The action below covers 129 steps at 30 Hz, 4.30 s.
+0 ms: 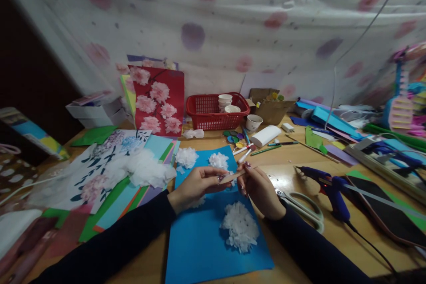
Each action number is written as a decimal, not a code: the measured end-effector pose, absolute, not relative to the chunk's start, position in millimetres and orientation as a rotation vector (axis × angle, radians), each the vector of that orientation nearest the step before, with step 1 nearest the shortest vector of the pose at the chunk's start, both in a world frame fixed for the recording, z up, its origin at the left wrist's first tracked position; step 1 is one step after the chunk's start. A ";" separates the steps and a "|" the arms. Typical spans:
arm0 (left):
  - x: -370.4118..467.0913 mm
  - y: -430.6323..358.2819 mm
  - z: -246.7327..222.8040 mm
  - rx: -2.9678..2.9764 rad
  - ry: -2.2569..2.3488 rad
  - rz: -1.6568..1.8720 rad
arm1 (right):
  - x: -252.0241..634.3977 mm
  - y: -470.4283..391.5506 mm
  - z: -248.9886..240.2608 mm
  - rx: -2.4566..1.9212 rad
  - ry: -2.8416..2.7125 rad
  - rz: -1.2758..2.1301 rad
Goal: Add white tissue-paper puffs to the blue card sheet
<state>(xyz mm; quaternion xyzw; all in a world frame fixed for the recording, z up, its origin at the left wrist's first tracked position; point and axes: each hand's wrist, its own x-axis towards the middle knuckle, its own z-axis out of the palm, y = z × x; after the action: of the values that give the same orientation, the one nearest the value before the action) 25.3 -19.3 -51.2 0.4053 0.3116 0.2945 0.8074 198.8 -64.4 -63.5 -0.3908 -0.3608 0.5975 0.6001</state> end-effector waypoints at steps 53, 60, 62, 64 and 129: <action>21.1 -20.5 -55.3 1.234 0.688 0.606 | 205.5 -62.5 -56.1 -0.879 -0.696 1.104; 23.1 -25.9 -50.5 1.347 0.740 0.548 | 201.9 -63.2 -59.0 -0.933 -0.785 1.166; 23.1 -27.1 -50.8 1.369 0.744 0.532 | 201.3 -64.0 -59.5 -0.935 -0.799 1.177; 22.7 -27.6 -52.2 1.376 0.738 0.506 | 201.1 -64.6 -60.4 -0.938 -0.812 1.176; 48.5 9.9 -59.1 2.317 0.662 0.509 | 211.8 -59.9 -84.5 -1.358 -1.191 0.423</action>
<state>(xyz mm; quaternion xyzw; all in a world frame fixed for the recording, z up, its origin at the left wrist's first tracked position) 48.5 9.9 -59.1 0.8872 0.2535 0.1949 0.3327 211.8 -59.9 -84.5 -0.5859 -0.5135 0.1825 0.5997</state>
